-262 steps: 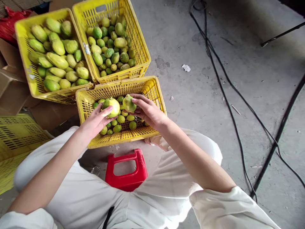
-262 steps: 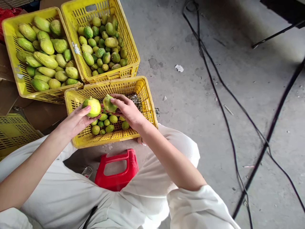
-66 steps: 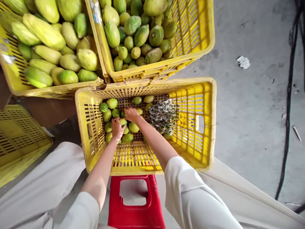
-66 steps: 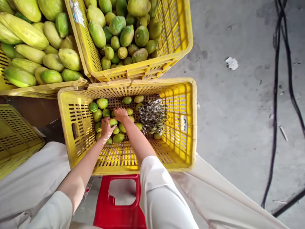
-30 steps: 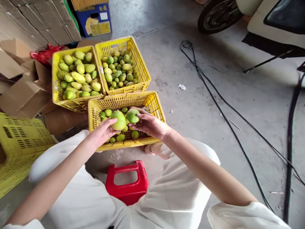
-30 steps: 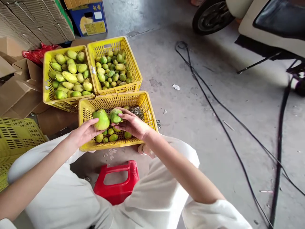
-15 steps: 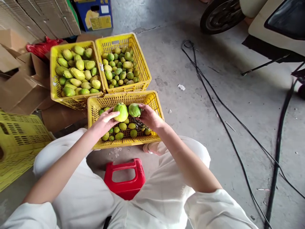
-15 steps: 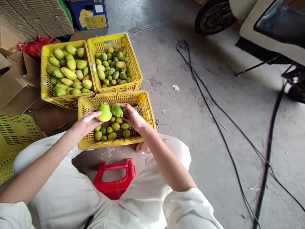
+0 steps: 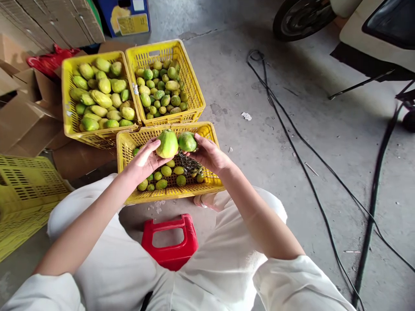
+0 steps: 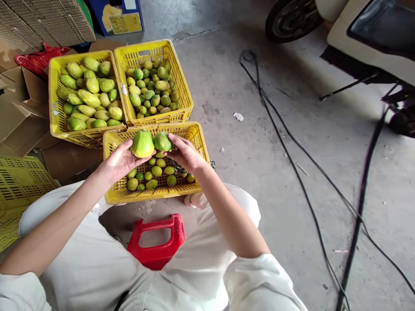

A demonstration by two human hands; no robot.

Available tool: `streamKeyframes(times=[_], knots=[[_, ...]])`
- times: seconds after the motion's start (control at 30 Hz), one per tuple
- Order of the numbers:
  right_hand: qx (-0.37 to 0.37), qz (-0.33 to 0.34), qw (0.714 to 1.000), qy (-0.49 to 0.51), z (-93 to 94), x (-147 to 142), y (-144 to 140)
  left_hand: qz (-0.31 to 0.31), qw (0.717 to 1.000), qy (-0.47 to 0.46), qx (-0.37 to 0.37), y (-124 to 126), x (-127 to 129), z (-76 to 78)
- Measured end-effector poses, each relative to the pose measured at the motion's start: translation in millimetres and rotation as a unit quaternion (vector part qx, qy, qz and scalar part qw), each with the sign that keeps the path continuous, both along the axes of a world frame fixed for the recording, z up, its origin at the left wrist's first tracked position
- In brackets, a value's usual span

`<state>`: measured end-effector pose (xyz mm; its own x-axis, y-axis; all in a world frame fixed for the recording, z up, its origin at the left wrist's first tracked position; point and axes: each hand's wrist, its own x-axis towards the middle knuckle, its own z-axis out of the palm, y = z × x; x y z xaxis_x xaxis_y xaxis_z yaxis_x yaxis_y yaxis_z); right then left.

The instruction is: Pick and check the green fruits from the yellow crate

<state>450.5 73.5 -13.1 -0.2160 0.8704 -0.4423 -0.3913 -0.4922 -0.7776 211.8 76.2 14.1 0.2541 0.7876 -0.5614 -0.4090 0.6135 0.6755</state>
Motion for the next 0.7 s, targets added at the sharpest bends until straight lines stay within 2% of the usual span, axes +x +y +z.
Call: streamKeyframes(times=[0.1, 0.23, 0.43, 0.57, 0.7], knots=[[0.014, 0.01, 1.0, -0.006, 3.6, -1, -2, -0.024, 0.999, 0.009, 0.037, 0, -1, -0.4], [0.025, 0.017, 1.0, 0.003, 4.8, -8, -2, -0.043, 0.998, 0.03, 0.04, -1, -4, -6.8], [-0.009, 0.002, 0.999, -0.048, -5.6, -10, 3, -0.011, 0.998, 0.064, 0.011, 2, -7, -16.6], [-0.023, -0.008, 0.999, -0.043, -11.8, -9, 4, -0.011, 0.997, 0.077, 0.014, 4, -6, -14.1], [-0.028, -0.026, 0.999, -0.019, -10.4, -12, 3, -0.021, 0.997, 0.065, 0.031, 6, -5, -13.0]])
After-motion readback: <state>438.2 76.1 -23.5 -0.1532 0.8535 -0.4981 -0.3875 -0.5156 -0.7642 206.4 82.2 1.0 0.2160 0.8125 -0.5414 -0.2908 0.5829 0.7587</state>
